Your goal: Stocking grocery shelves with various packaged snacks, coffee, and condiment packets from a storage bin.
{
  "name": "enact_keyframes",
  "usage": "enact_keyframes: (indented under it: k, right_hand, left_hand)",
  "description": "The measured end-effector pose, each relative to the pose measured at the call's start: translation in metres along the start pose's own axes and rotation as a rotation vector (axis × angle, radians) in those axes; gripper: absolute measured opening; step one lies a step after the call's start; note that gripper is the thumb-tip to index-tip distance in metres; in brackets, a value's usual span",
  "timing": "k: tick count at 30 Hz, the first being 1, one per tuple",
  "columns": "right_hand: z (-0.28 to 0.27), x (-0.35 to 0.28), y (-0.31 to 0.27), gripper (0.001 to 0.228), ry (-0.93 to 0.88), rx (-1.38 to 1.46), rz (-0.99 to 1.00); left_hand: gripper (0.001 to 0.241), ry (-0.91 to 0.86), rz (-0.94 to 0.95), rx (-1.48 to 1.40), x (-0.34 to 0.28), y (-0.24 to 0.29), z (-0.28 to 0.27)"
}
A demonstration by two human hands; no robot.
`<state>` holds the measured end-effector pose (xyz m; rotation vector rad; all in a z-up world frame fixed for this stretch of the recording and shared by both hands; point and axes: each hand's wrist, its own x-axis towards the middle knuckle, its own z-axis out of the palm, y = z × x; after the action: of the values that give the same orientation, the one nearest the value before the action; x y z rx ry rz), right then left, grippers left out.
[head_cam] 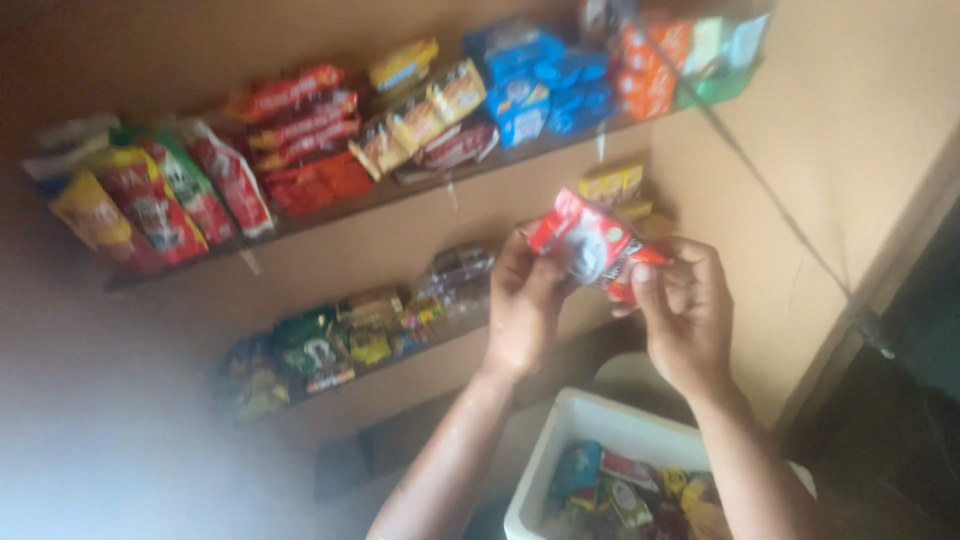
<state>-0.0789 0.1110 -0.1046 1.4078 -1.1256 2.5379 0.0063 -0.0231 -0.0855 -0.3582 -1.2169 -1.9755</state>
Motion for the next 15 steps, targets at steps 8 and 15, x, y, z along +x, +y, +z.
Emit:
enact_keyframes:
  k: [8, 15]
  right_hand:
    - [-0.072, -0.023, 0.062, 0.022, -0.106, -0.365, 0.113]
    - [-0.085, -0.026, 0.082, 0.020, -0.277, -0.811, 0.203]
  left_hand:
    - [0.052, 0.144, -0.123, 0.458, -0.083, -0.051, -0.023]
    - [0.044, 0.234, -0.134, 0.972, -0.111, -0.103, -0.026]
